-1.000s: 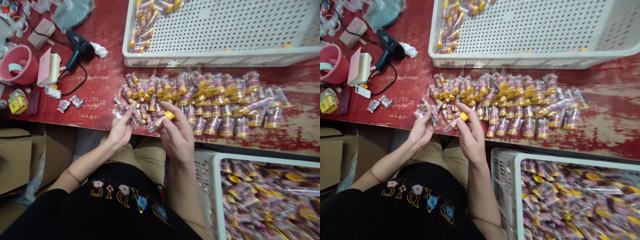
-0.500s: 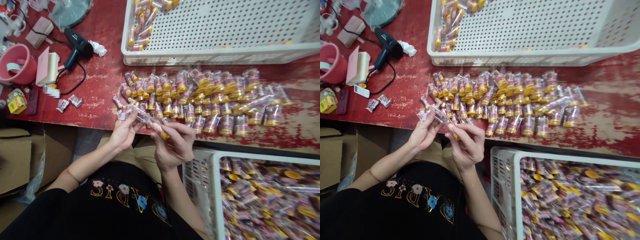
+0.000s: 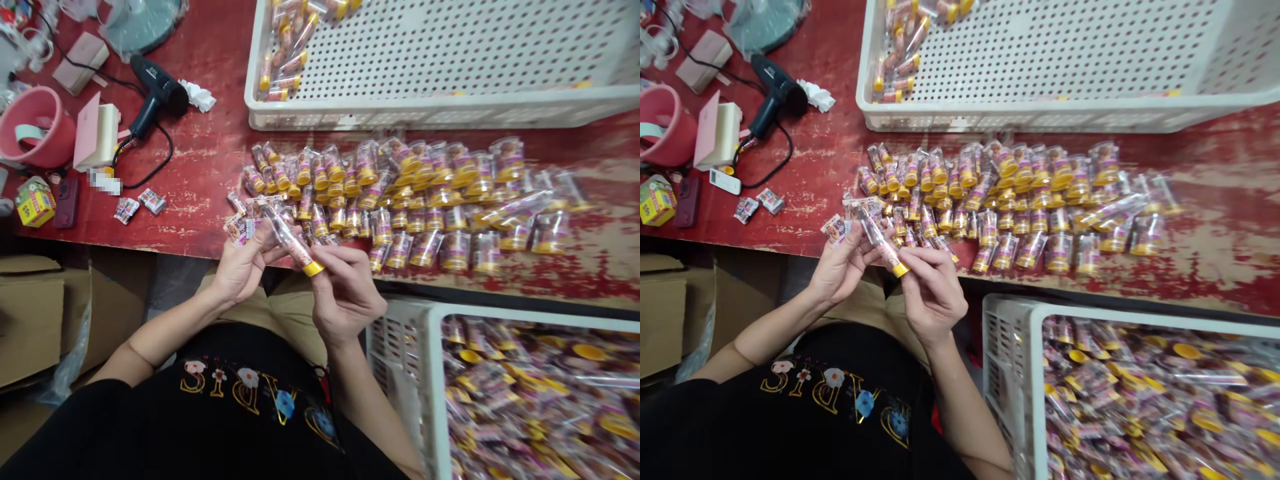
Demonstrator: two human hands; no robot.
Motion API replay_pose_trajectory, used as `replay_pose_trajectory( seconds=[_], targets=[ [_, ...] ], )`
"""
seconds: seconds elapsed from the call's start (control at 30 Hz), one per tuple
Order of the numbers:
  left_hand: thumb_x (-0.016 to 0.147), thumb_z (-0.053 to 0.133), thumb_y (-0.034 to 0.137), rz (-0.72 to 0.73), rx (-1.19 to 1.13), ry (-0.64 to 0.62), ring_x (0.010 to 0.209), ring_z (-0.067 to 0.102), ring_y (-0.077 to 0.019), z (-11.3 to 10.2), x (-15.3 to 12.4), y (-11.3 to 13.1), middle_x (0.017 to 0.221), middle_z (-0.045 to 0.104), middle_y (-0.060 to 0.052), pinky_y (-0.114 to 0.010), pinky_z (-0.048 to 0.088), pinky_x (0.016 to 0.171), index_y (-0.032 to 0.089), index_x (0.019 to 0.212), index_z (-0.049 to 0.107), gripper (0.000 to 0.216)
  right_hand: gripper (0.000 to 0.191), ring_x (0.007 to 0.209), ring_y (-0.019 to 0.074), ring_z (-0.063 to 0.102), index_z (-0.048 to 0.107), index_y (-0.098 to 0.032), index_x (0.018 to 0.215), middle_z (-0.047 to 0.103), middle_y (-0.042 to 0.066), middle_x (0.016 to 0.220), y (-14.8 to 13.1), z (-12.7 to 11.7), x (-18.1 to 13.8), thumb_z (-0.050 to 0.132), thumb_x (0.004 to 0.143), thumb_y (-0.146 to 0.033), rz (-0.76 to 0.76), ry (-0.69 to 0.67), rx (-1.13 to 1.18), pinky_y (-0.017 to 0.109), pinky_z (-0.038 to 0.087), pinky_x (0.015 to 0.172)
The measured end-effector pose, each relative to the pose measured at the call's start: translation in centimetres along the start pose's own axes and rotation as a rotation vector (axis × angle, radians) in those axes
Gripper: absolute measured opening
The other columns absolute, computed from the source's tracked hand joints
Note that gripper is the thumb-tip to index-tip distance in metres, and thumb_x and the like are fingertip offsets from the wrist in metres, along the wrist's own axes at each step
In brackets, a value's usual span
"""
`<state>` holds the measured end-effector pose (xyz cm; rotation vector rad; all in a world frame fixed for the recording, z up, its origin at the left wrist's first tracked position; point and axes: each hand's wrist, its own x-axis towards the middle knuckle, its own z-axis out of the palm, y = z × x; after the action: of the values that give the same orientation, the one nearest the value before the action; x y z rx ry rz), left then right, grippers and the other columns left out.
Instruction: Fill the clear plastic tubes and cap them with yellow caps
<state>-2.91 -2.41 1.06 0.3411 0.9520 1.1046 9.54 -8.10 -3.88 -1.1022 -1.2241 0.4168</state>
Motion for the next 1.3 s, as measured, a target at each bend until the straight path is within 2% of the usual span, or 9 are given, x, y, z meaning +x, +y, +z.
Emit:
replay_pose_trajectory(
  seconds=[0.1, 0.17, 0.23, 0.4, 0.57, 0.73, 1.03, 1.3],
  targets=[
    [0.080, 0.079, 0.026, 0.003, -0.001, 0.021, 0.115, 0.070, -0.0291, 0.1, 0.1, 0.0, 0.103, 0.078, -0.008, -0.043, 0.056, 0.099, 0.015, 0.095, 0.069, 0.021, 0.045, 0.095, 0.0191, 0.070, 0.073, -0.034, 0.121, 0.072, 0.004, 0.105, -0.1, 0.3, -0.3, 0.067, 0.086, -0.008, -0.027, 0.052, -0.034, 0.038, 0.061, 0.081],
    [0.079, 0.080, 0.024, 0.004, 0.006, 0.011, 0.113, 0.071, -0.0285, 0.1, 0.1, -0.1, 0.100, 0.078, -0.008, -0.041, 0.056, 0.098, 0.014, 0.092, 0.069, 0.020, 0.046, 0.095, 0.0191, 0.070, 0.073, -0.035, 0.121, 0.072, 0.004, 0.105, -0.1, 0.4, -0.5, 0.068, 0.085, -0.007, -0.046, 0.040, -0.035, 0.038, 0.061, 0.080],
    [0.077, 0.082, 0.026, -0.004, 0.021, -0.022, 0.112, 0.072, -0.0289, 0.1, 0.1, -0.3, 0.099, 0.078, -0.008, -0.041, 0.057, 0.096, 0.014, 0.093, 0.070, 0.023, 0.047, 0.095, 0.0189, 0.070, 0.072, -0.035, 0.122, 0.071, 0.005, 0.105, -0.1, 0.4, -0.6, 0.069, 0.084, -0.008, -0.030, 0.014, -0.028, 0.038, 0.062, 0.081],
    [0.069, 0.088, 0.034, 0.008, 0.065, -0.085, 0.109, 0.073, -0.0281, -0.2, -0.3, -0.8, 0.107, 0.078, -0.008, -0.040, 0.059, 0.093, 0.017, 0.103, 0.071, 0.042, 0.051, 0.105, 0.0211, 0.067, 0.064, -0.036, 0.134, 0.061, 0.009, 0.123, -0.1, 1.0, 0.0, 0.069, 0.087, -0.016, 0.035, 0.001, -0.093, 0.039, 0.062, 0.080],
    [0.067, 0.089, 0.042, 0.065, 0.099, -0.102, 0.103, 0.074, -0.0274, -0.3, -0.7, -1.1, 0.099, 0.080, -0.007, -0.041, 0.060, 0.090, 0.019, 0.107, 0.072, 0.049, 0.040, 0.092, 0.0169, 0.067, 0.075, -0.037, 0.114, 0.067, 0.002, 0.100, -0.7, 1.9, 0.9, 0.072, 0.085, -0.010, -0.024, 0.098, -0.137, 0.036, 0.058, 0.080],
    [0.069, 0.087, 0.043, 0.093, 0.104, -0.105, 0.106, 0.074, -0.0280, -0.3, -1.1, -1.2, 0.101, 0.080, -0.009, -0.041, 0.059, 0.092, 0.018, 0.108, 0.072, 0.049, 0.034, 0.086, 0.0147, 0.066, 0.078, -0.032, 0.103, 0.067, 0.001, 0.094, -1.0, 2.4, 1.4, 0.078, 0.079, -0.009, -0.016, 0.158, -0.155, 0.033, 0.056, 0.076],
    [0.069, 0.087, 0.045, 0.114, 0.101, -0.066, 0.114, 0.071, -0.0299, -1.5, -0.6, -1.2, 0.103, 0.080, -0.011, -0.044, 0.058, 0.095, 0.018, 0.113, 0.070, 0.054, 0.029, 0.085, 0.0144, 0.065, 0.078, -0.029, 0.097, 0.066, 0.000, 0.090, -0.5, 3.4, 1.5, 0.078, 0.079, -0.008, -0.016, 0.125, -0.117, 0.032, 0.055, 0.073],
    [0.074, 0.085, 0.032, 0.070, 0.007, 0.027, 0.115, 0.070, -0.0278, -2.4, -0.5, -1.1, 0.105, 0.079, -0.008, -0.042, 0.058, 0.095, 0.020, 0.108, 0.071, 0.038, 0.015, 0.084, 0.0184, 0.067, 0.077, -0.029, 0.091, 0.068, 0.002, 0.087, -0.1, 4.3, 1.1, 0.076, 0.083, -0.017, 0.013, 0.082, -0.188, 0.039, 0.057, 0.075]
  ],
)
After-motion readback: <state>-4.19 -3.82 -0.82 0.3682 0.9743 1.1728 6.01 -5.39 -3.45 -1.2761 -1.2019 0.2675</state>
